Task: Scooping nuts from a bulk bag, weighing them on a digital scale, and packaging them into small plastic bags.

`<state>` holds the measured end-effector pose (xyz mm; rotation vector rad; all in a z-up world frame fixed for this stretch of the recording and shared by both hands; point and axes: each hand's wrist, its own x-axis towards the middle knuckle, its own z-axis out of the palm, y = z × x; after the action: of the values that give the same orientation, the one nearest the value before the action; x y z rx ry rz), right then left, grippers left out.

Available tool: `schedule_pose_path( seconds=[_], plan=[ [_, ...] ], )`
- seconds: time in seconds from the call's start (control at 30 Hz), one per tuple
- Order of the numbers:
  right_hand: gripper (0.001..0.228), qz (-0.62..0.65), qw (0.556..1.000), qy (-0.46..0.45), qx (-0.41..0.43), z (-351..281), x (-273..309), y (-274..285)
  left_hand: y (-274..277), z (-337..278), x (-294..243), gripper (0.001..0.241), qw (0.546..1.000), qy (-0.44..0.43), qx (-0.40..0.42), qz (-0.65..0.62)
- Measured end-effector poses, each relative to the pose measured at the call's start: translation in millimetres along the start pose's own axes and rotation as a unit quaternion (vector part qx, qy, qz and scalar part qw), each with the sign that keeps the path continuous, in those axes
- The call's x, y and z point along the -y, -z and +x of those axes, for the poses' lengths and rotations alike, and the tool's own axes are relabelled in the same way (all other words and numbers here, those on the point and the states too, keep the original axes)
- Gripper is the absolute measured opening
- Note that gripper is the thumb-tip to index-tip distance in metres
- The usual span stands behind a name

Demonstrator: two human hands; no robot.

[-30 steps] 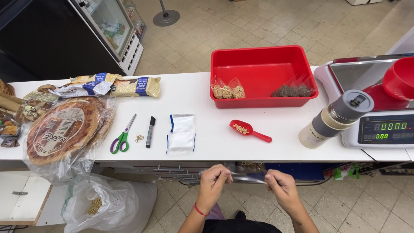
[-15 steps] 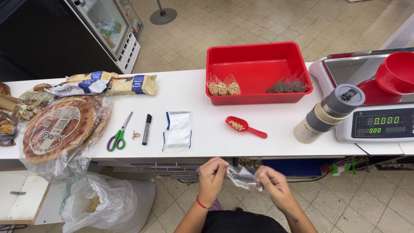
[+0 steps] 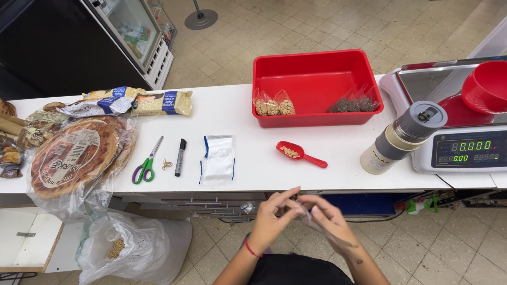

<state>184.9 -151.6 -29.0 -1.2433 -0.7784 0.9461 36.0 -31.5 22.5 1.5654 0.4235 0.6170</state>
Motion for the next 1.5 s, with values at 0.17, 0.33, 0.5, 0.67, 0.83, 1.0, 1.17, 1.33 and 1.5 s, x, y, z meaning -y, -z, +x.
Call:
schedule_pose_path(
  seconds=[0.17, 0.33, 0.5, 0.67, 0.83, 1.0, 1.17, 1.33, 1.5],
  plan=[
    [0.031, 0.242, 0.970, -0.029, 0.020, -3.6, -3.5, -19.2, -4.2, -3.5, -8.5, 0.067, 0.998, 0.052, -0.015, 0.021],
    [0.006, 0.039, 0.999, 0.005, 0.001, -0.2, -3.1, -6.7, 1.1, -5.6, -6.7, 0.065, 0.994, 0.097, -0.027, -0.038],
    [0.013, 0.182, 0.982, -0.046, 0.023, -1.5, -13.4, -0.7, 7.7, -8.0, -0.8, 0.065, 0.989, 0.112, 0.061, -0.075],
    [0.014, 0.301, 0.933, -0.131, 0.147, -4.1, 7.6, -0.9, 12.6, -5.7, 9.9, 0.054, 0.970, 0.112, 0.100, -0.189],
    [0.050, 0.279, 0.912, -0.171, 0.248, -14.5, 6.8, -12.5, 7.9, -3.6, -1.0, 0.045, 0.973, 0.094, 0.116, -0.177],
    [0.040, 0.416, 0.845, -0.110, 0.317, -18.7, 2.9, -20.3, 0.4, -3.9, -8.8, 0.045, 0.963, 0.143, 0.179, -0.142],
    [0.084, 0.383, 0.819, -0.172, 0.391, -21.5, 2.0, -20.4, -0.6, -5.6, 3.5, 0.050, 0.945, 0.074, 0.244, -0.207],
    [0.039, 0.263, 0.854, -0.116, 0.433, -20.4, 19.7, -28.2, -1.6, -7.3, -11.7, 0.039, 0.953, 0.141, 0.215, -0.159],
    [0.083, 0.155, 0.885, -0.090, 0.429, -17.3, 64.0, -36.7, 13.0, 0.9, 17.2, 0.039, 0.980, 0.057, 0.190, -0.008]
  ],
)
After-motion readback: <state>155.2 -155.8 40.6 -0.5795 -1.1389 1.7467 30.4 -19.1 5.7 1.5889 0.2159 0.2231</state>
